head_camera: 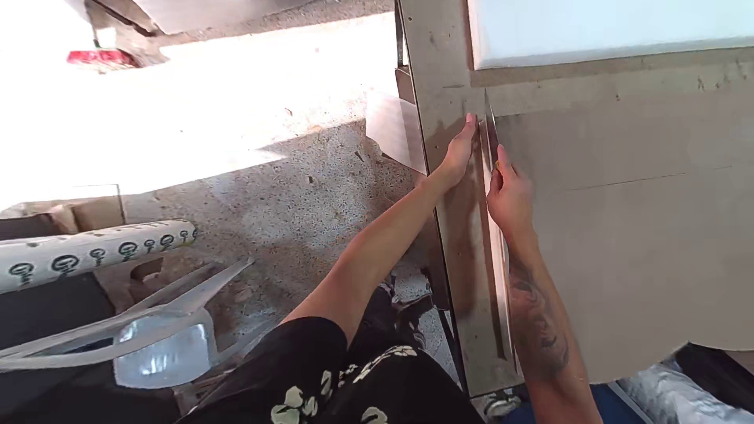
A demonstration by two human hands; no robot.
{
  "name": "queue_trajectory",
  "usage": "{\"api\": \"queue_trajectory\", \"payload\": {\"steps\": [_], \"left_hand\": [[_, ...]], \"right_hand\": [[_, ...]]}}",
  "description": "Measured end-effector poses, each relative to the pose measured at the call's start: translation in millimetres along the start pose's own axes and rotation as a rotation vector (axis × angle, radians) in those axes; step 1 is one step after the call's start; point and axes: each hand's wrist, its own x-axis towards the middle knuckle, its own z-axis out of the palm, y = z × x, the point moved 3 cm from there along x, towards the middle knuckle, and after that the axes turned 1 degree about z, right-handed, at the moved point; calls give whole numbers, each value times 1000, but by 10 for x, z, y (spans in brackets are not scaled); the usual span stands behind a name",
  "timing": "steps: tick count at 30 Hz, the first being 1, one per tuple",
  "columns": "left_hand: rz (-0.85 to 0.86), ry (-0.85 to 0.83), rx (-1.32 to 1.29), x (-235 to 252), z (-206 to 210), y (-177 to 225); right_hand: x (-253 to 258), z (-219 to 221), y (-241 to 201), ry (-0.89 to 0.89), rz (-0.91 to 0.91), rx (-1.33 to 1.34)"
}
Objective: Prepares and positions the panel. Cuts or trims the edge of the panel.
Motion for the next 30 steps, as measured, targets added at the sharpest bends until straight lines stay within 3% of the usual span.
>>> {"api": "queue_trajectory", "payload": {"steps": [7,17,21,26,30], "left_hand": [[-37,-189,-34,-123,-52,18],[-48,-277,-16,-40,-136,-34],[-103,-208,2,-167,-107,16],[-19,-118,17,-183,-252,176],[-34,62,199,-189,-382,304]], "right_hand": [[162,-35,-20,19,15,-47],[108,2,-159,67,67,-212],[417,167,-266,8,172,-244],[-25,56,-270,73,132,-295],[320,181,-277,33,161,-316]]}}
